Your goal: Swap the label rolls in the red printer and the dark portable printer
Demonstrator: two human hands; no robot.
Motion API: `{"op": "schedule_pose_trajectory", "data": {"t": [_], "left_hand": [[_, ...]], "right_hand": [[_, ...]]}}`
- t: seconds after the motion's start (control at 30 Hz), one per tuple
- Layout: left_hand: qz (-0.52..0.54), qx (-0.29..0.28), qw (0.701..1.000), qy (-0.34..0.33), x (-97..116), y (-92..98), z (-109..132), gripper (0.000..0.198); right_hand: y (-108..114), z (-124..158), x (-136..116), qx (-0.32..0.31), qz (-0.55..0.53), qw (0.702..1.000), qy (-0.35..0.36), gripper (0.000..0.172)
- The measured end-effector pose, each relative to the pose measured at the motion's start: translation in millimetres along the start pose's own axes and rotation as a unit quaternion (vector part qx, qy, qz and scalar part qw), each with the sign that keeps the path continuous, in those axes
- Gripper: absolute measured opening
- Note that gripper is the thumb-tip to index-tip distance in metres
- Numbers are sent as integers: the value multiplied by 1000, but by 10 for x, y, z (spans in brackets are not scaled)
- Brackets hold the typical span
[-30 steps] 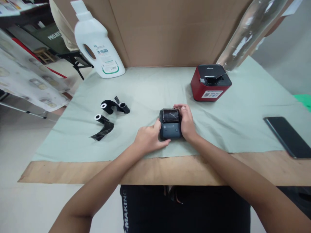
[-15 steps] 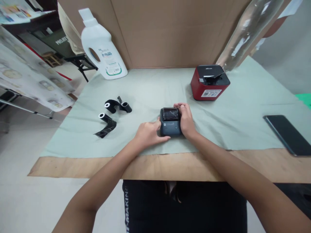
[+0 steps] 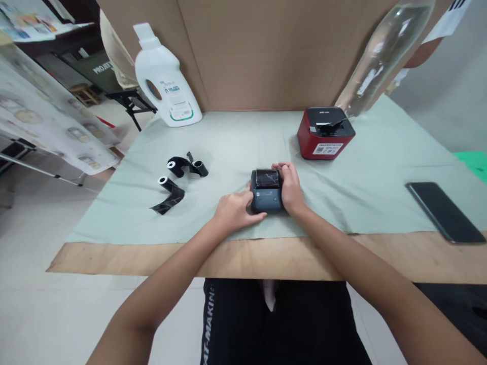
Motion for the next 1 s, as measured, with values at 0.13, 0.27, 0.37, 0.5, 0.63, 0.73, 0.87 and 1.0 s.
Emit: {"op": "schedule_pose_trajectory", "data": {"t": [0.13,0.27,0.37,0.5,0.63,0.73,0.87,1.0], "left_hand": [[-1,38,999,-7,-71,30,20,60],[6,117,992,-38,-166,154,28,40],[37,133,988,-65,-200,202,31,29],[107,137,982,-67,-233,181,33,27],[201,156,966,-40,-268,152,-1,29],[248,163,955,-15,-278,168,-77,32],[323,152,934,18,-300,190,-220,32],[389,141,910,30,-354,159,-377,28]], "right_hand": [[5,-2,13,-6,7,1000,6,34],[16,-7,21,-8,-3,1000,6,33],[21,-14,29,-12,4,1000,0,34],[24,-10,24,-18,11,1000,1,34],[31,14,-16,-9,23,1000,-3,31],[34,29,-53,1,42,999,-1,31],[31,30,-77,5,47,999,2,33],[23,18,-78,6,47,999,5,33]]}}
Point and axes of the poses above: each hand's wrist, its own z-axis away from the middle knuckle, its own y-axis out of the back of the hand, x = y × z, the point moved 3 cm from there along -z, towards the middle knuckle, and after that the axes turned 11 degrees about -y, right-handed, at the moved point
